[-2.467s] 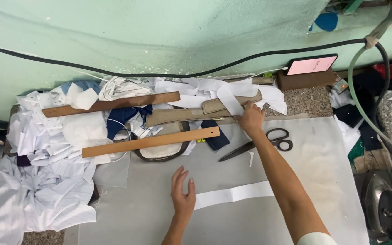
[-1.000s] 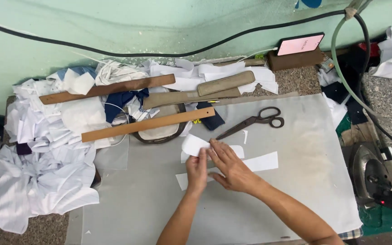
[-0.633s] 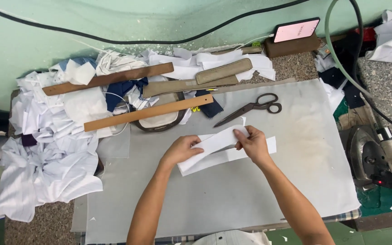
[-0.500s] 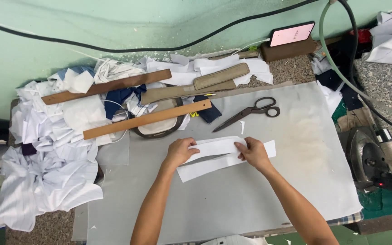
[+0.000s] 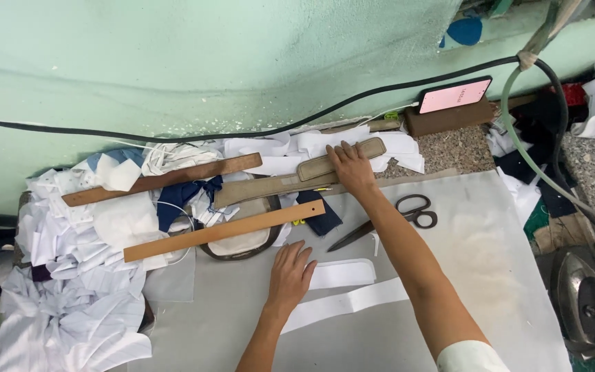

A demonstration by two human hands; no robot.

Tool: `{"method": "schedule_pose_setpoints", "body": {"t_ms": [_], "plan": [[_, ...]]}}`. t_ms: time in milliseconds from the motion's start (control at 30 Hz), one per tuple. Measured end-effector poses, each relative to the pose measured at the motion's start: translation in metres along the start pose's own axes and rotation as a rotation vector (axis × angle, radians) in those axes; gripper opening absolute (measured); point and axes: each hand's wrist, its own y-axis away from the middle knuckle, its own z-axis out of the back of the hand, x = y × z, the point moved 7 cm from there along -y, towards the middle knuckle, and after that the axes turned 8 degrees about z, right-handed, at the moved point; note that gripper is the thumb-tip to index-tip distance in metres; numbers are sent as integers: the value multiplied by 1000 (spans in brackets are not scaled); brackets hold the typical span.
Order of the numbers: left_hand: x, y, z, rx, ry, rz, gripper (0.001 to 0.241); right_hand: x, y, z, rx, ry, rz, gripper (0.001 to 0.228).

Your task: A person organizes, smooths, and cuts white fabric pieces on a cutting table in an alterations studio.

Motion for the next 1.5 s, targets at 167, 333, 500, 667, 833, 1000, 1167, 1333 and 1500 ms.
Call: {"method": "schedule_pose_setpoints", "body": {"t_ms": [167,333,500,667,833,1000,1167,1333,1500], "plan": [[8,4,7,-8,27,30,25,6,46,40,-233,41,70,59],[9,5,7,5,46,26,28,24,117,45,-32,-234,206,69],[-6,7,15,-24,63,-8,26,-34,77,49,-554,-146,-11,67],[-4,19,30,-66,78,19,27,-72,34,9,-346,216,-76,56],[-10,27,42,-123,132,0,25,-63,100,56,-432,111,-75,31],[-39,22,60,-258,242,49,38,-14,220,140,-792,-506,-88,38],[-127,18,98,-238,376,-56,99,109,287,179,-579,-1725,-23,27],[-97,56,71,-109,366,24,13,129,324,138,-675,-2272,-235,36],[-48,78,67,579,676,277,12,79,362,-20,-658,-2042,-669,29]]}}
